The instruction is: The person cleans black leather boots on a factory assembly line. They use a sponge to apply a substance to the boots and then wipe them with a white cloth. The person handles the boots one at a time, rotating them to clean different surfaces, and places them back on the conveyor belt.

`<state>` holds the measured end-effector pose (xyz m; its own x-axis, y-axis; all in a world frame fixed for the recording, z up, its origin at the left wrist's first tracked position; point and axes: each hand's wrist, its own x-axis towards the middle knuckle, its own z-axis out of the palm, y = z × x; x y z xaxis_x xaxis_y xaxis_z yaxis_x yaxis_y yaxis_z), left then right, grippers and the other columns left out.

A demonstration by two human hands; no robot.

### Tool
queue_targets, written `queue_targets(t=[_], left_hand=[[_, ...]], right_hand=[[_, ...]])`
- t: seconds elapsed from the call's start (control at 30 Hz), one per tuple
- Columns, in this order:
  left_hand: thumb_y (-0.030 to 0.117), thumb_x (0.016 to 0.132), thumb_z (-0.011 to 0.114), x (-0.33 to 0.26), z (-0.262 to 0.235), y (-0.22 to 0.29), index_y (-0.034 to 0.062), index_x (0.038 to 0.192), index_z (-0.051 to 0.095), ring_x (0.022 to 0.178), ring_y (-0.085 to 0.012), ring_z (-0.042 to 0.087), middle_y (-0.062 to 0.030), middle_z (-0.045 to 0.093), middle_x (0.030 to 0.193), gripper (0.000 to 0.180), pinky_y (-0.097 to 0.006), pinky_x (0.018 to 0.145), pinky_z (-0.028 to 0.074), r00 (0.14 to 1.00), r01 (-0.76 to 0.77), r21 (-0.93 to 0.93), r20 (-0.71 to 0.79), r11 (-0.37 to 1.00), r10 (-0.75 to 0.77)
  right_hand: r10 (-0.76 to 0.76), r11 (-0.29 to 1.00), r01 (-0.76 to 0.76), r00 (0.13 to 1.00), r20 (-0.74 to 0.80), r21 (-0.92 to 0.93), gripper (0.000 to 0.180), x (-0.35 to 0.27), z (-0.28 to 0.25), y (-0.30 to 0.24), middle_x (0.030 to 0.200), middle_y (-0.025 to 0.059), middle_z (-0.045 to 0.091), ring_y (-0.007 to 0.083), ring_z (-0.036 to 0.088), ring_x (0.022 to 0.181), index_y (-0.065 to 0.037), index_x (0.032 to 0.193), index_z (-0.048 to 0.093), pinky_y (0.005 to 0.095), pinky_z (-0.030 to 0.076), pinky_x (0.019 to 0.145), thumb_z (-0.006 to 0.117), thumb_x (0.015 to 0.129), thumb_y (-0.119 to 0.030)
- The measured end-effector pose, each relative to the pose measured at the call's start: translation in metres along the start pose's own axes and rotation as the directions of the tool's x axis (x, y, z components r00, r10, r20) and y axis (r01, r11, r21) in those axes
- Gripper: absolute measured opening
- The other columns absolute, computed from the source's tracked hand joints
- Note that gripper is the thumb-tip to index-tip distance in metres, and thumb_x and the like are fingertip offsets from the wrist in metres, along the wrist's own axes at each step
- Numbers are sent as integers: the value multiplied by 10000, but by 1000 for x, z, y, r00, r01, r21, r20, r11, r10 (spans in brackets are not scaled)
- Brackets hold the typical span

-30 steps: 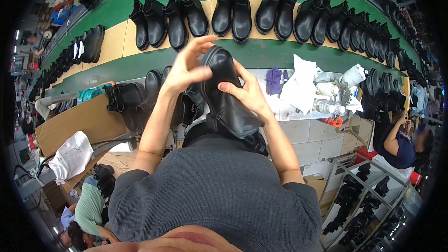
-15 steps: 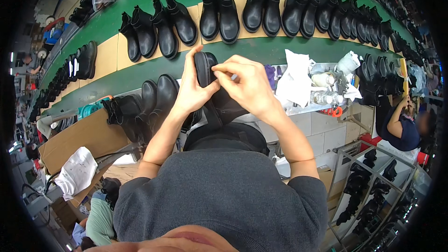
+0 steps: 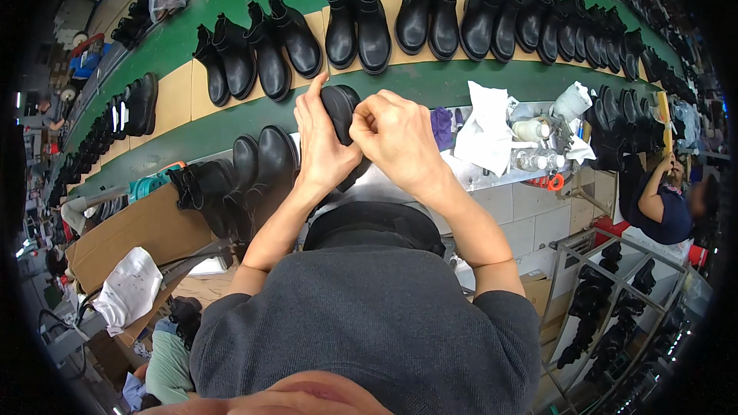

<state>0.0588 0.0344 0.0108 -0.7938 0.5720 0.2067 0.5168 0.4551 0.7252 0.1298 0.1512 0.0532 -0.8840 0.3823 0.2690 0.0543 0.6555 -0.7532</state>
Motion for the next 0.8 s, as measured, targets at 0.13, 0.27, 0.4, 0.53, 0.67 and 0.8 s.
queue_targets(t=[0.13, 0.27, 0.4, 0.53, 0.67, 0.8], left_hand=[[147, 634, 782, 2, 3, 4, 32, 1421, 211, 1073, -400, 385, -231, 372, 1166, 979, -507, 928, 328, 998, -21, 35, -56, 999, 23], [132, 640, 760, 8, -4, 0, 25, 1417, 213, 1159, -386, 379, -234, 369, 1231, 956, -484, 993, 320, 999, 37, -129, 35, 991, -32], [99, 679, 744, 13, -12, -10, 44, 1408, 238, 1100, -250, 493, -151, 464, 1164, 889, -371, 971, 402, 976, 189, -424, 182, 886, -121], [74, 722, 765, 17, -20, -23, 75, 1399, 319, 991, -160, 569, -59, 552, 1078, 811, -323, 906, 461, 935, 335, -735, 336, 590, -113], [105, 753, 767, 30, -16, -20, 72, 1433, 332, 1095, -200, 549, -112, 551, 1185, 808, -346, 972, 433, 896, 426, -804, 439, 415, -69], [331, 910, 635, 30, 14, -82, 44, 1495, 216, 1276, -309, 435, -184, 434, 1397, 775, -356, 1068, 338, 939, 233, -466, 336, 853, -73]], right_hand=[[-15, 994, 11, 999, -36, -113, 104, 4, 6, 1, 687, 137, 616, 239, 618, 585, 14, 698, 569, 346, 492, 536, 658, 674, -35], [201, 914, -220, 975, 91, 342, 74, 5, 2, 14, 657, 54, 596, 136, 557, 528, 13, 744, 579, 275, 443, 493, 626, 720, -39], [285, 614, -382, 923, 257, 691, 66, 6, -13, 44, 667, -8, 556, 57, 497, 521, -1, 795, 593, 203, 401, 483, 575, 804, -64], [348, 579, -313, 930, 120, 753, 114, 5, -33, 82, 794, 22, 613, 82, 578, 688, 2, 894, 617, 222, 482, 650, 616, 848, -102], [111, 117, -514, 857, 503, 850, 633, -27, 4, 91, 1214, 172, 568, 236, 586, 1089, 23, 1307, 454, 355, 473, 927, 650, 804, -307], [-142, -395, -696, 691, 709, 599, 840, -66, 52, 102, 1385, 258, 423, 413, 513, 1191, 11, 1408, 363, 473, 422, 1030, 628, 747, -434]])
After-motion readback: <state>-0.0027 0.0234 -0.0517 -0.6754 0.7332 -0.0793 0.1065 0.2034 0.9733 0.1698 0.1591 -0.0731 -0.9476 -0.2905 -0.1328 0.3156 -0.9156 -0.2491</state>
